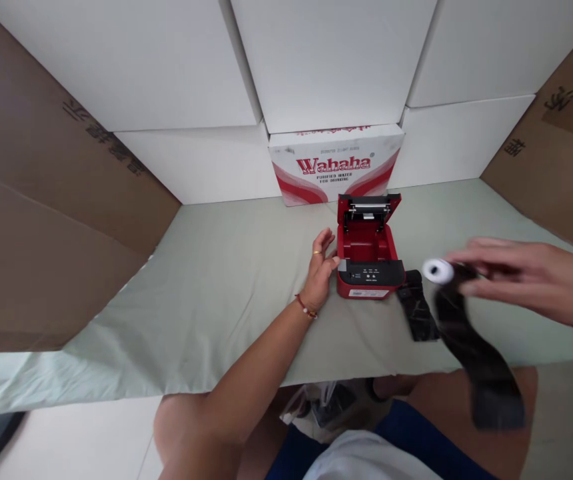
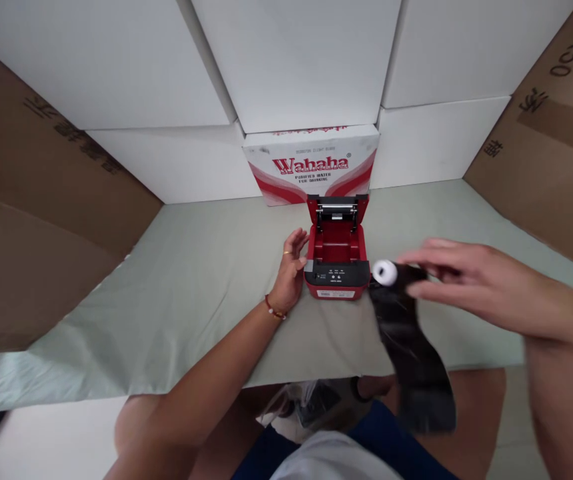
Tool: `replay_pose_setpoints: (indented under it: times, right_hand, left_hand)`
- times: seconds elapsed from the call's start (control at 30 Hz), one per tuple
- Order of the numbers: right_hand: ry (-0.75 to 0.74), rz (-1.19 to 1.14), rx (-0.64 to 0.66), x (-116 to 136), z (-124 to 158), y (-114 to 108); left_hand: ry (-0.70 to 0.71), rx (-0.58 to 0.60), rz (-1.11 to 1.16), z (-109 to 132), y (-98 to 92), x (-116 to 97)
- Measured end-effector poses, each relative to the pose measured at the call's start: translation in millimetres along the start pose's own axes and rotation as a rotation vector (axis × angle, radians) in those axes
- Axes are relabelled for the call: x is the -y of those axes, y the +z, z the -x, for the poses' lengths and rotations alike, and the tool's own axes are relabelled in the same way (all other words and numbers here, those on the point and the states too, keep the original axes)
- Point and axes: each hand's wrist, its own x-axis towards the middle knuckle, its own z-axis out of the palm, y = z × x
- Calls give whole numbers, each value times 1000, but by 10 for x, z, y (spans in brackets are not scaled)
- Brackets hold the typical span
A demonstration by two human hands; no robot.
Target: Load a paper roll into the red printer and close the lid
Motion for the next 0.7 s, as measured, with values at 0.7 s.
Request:
replay_pose_setpoints:
  times: [0.7]
  right_hand:
    - [323,716,223,569,-1632,1042]
  left_hand:
    - [889,70,-980,405,366,-457]
